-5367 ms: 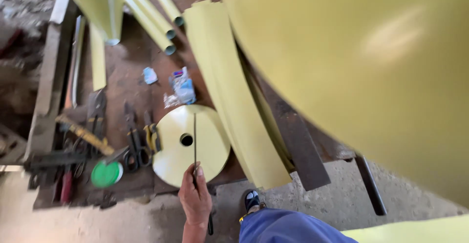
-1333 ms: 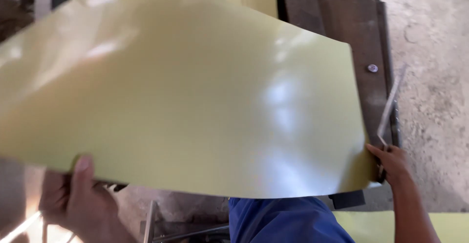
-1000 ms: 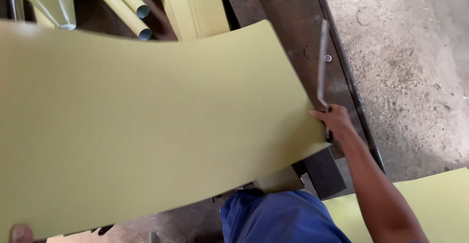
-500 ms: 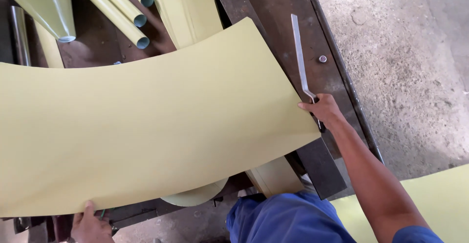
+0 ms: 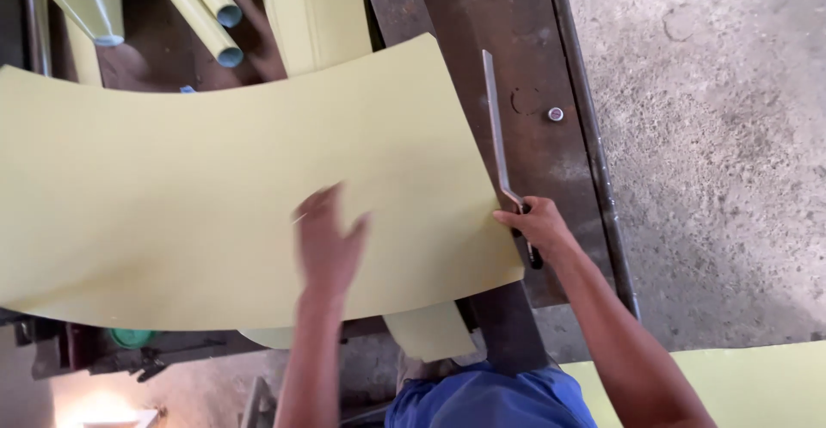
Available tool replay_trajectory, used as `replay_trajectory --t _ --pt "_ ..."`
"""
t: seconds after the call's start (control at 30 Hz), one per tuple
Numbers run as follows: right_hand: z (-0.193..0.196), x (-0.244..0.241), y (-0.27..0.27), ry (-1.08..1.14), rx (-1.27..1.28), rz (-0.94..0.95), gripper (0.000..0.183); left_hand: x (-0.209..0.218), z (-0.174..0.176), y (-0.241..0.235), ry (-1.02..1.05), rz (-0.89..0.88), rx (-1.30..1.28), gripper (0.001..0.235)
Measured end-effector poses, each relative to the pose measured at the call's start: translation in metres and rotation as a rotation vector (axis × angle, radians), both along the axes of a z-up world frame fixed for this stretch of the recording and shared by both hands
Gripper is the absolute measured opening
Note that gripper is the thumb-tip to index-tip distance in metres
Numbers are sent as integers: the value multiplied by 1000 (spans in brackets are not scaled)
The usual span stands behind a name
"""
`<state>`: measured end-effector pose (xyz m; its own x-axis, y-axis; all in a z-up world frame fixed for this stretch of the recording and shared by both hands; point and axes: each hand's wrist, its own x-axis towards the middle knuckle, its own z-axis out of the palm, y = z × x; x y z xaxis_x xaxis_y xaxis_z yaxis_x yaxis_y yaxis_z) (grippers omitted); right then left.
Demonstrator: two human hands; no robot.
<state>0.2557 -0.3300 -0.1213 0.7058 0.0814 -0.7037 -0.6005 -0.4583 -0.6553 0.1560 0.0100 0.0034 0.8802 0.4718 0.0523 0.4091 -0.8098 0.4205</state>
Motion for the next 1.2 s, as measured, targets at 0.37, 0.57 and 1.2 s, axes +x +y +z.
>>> replay_trajectory --t 0.37,0.57,1.2 --pt "2 -5 -14 36 152 3 29 176 -39 -128 759 -461 22 165" --pt "-7 -12 -22 42 109 42 34 165 -43 -135 741 -485 5 166" --pt "26 -39 -67 111 86 109 32 166 -41 -138 829 -517 33 165"
